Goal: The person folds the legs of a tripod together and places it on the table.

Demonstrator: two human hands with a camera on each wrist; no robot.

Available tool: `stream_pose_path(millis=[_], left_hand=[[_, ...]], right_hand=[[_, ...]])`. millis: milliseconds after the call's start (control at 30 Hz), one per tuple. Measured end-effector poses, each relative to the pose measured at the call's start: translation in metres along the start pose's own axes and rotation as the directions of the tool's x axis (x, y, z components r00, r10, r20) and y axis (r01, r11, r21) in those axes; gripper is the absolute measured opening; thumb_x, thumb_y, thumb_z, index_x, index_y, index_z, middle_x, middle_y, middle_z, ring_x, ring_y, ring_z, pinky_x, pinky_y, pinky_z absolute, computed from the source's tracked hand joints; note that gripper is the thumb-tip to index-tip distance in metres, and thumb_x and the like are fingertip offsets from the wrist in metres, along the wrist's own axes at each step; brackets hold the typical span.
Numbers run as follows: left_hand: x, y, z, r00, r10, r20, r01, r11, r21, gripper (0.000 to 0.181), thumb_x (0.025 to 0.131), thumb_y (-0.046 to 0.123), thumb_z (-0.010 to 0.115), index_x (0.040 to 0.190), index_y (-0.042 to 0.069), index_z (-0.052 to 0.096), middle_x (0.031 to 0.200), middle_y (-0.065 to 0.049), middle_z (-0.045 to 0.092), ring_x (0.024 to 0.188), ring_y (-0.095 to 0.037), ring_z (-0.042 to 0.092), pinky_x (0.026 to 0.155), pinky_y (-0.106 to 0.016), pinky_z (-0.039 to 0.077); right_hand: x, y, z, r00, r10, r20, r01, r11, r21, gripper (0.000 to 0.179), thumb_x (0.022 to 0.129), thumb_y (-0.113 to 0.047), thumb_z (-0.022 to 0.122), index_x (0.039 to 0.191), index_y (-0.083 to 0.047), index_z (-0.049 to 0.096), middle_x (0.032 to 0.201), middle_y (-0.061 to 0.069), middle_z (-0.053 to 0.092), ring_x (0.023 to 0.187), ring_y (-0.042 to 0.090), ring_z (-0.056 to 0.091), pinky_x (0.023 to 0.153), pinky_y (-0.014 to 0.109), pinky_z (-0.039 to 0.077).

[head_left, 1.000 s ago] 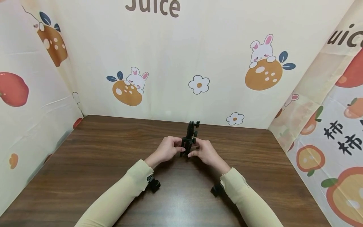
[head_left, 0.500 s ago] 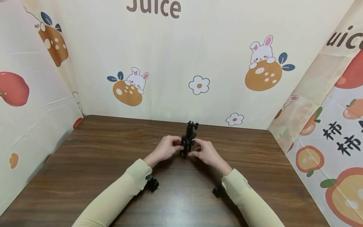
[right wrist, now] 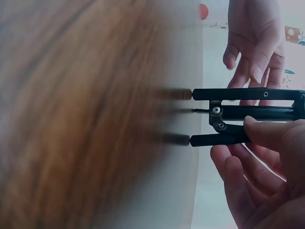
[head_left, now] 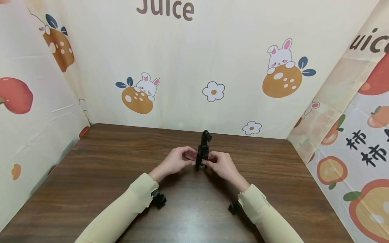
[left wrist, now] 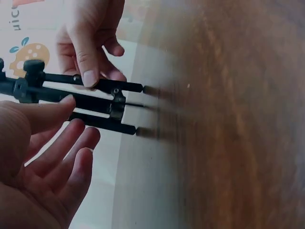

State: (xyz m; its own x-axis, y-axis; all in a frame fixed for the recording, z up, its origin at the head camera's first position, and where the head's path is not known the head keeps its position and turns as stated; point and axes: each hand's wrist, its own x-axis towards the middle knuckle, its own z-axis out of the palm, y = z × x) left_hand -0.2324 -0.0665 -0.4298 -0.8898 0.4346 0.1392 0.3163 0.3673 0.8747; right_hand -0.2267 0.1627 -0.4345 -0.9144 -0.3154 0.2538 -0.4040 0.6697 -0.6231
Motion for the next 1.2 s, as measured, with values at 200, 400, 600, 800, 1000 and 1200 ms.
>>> stream_pose_path(millis=[200,400,600,800,1000,1200], left_hand=[[-0.001,0.001,0.005,1.000,0.013,0.001,-0.013,1.000,0.025,0.028,0.086,0.008,0.079,0.111,0.011,0.069,0.101,0.001,0.070,0.092,-0.014,0.067,0.084,-0.038,0.053],[0.002,-0.001,0.010,0.999,0.037,-0.033,-0.035,0.998,0.060,0.023,0.086,0.007,0.078,0.108,0.010,0.070,0.095,0.001,0.072,0.090,-0.014,0.067,0.083,-0.039,0.053],[0.003,0.000,0.011,0.998,0.016,-0.068,-0.011,0.997,0.070,0.016,0.089,0.004,0.074,0.104,0.009,0.071,0.093,0.000,0.072,0.088,-0.015,0.067,0.083,-0.041,0.052],[0.004,0.000,0.012,0.997,0.038,-0.071,-0.031,0.995,0.096,0.013,0.089,0.003,0.073,0.100,0.010,0.073,0.089,-0.002,0.073,0.084,-0.013,0.065,0.079,-0.038,0.052],[0.006,-0.001,0.012,0.997,0.036,-0.065,-0.031,0.996,0.086,0.016,0.089,-0.002,0.072,0.098,0.011,0.074,0.089,-0.005,0.074,0.083,-0.012,0.065,0.079,-0.037,0.052],[0.006,-0.003,0.014,0.997,0.040,-0.068,-0.035,0.997,0.073,0.018,0.088,-0.003,0.072,0.099,0.011,0.075,0.088,-0.005,0.074,0.082,-0.011,0.065,0.077,-0.037,0.051]], right_hand=[[-0.002,-0.001,0.003,0.996,-0.038,0.085,0.030,0.995,0.093,0.011,0.084,-0.014,0.082,0.084,-0.017,0.071,0.078,-0.010,0.070,0.071,0.006,0.065,0.064,0.028,0.052],[-0.003,0.000,0.004,0.992,-0.048,0.119,0.031,0.989,0.144,0.021,0.077,-0.011,0.087,0.089,-0.015,0.070,0.082,-0.007,0.071,0.077,0.007,0.069,0.070,0.029,0.055],[0.000,-0.002,0.003,0.998,-0.020,0.059,0.015,0.997,0.074,0.062,0.069,-0.015,0.093,0.123,-0.012,0.062,0.113,0.003,0.067,0.102,0.020,0.067,0.086,0.040,0.054],[0.005,-0.002,0.007,0.986,-0.018,0.165,0.004,0.996,0.089,0.069,0.072,-0.016,0.091,0.133,-0.014,0.061,0.123,0.005,0.067,0.112,0.024,0.064,0.092,0.044,0.051],[0.007,-0.002,0.006,0.978,-0.041,0.203,0.015,0.992,0.125,0.054,0.076,-0.011,0.087,0.125,-0.014,0.065,0.107,0.003,0.074,0.100,0.015,0.069,0.087,0.040,0.053],[0.008,-0.002,0.005,0.980,-0.076,0.185,0.060,0.994,0.095,0.047,0.076,-0.012,0.087,0.119,-0.013,0.068,0.098,0.000,0.075,0.093,0.011,0.070,0.083,0.037,0.054]])
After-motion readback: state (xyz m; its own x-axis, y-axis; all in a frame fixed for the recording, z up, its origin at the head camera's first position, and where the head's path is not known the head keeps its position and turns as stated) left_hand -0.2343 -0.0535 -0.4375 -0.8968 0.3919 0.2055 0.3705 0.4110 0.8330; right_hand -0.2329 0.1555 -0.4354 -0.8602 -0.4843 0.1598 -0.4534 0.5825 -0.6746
